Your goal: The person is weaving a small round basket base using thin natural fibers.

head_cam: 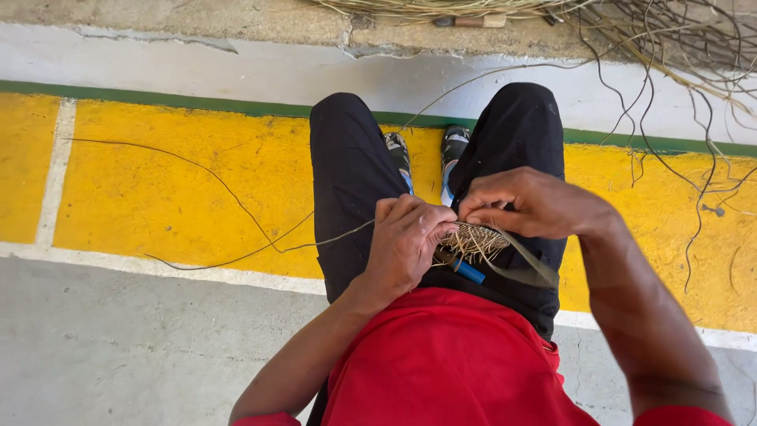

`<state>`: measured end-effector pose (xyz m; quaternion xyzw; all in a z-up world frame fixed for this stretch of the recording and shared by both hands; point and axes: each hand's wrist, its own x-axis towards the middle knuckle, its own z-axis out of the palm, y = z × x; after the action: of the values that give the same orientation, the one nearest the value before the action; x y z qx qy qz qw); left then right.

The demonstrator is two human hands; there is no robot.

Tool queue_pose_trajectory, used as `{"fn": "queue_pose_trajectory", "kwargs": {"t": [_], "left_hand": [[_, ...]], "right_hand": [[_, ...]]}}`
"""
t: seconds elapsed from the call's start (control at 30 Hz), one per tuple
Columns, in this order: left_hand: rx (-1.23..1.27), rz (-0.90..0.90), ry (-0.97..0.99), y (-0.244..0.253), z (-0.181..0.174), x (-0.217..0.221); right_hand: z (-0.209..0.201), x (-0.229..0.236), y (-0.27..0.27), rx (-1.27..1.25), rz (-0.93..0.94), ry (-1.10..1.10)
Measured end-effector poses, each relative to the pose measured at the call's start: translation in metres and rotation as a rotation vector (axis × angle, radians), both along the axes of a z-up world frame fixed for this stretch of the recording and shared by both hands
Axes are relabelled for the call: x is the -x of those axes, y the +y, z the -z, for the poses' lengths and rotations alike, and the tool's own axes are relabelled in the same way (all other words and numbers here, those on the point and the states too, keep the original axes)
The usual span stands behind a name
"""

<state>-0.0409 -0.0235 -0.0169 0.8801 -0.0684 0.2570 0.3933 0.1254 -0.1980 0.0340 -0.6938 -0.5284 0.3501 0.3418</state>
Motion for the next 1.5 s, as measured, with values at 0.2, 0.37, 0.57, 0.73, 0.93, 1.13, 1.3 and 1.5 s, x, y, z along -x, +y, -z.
{"fn": "queue_pose_trajectory", "kwargs": {"t": [0.2,0.37,0.57,0.73,0.93,1.13,1.3,1.5], "left_hand": [[0.008,0.042,0.004,0.003,-0.001,-0.006],[0.033,0.107,0.017,0.004,-0.006,-0.004],[0.026,0.092,0.014,0.006,-0.007,-0.011],[-0.007,0.115,0.000,0.007,-0.018,-0.018],[-0.022,0.145,0.096,0.007,-0.010,-0.029],[0.031,0.156,0.113,0.013,-0.016,-0.031],[0.036,0.139,0.128,0.008,-0.014,-0.026],[-0.010,0.138,0.160,0.002,-0.013,-0.031]], "right_hand": [[0.018,-0.011,-0.003,0.180,0.044,-0.105],[0.048,-0.041,-0.024,-0.041,0.473,0.244],[0.017,-0.003,-0.018,-0.088,0.066,0.245],[0.017,-0.009,-0.020,-0.067,0.081,-0.073],[0.079,-0.037,-0.023,-0.039,0.395,0.347],[0.088,0.017,-0.022,-0.132,0.672,0.584],[0.081,0.038,-0.015,-0.472,0.746,0.346],[0.058,-0.112,0.030,-0.706,0.961,0.006]]}}
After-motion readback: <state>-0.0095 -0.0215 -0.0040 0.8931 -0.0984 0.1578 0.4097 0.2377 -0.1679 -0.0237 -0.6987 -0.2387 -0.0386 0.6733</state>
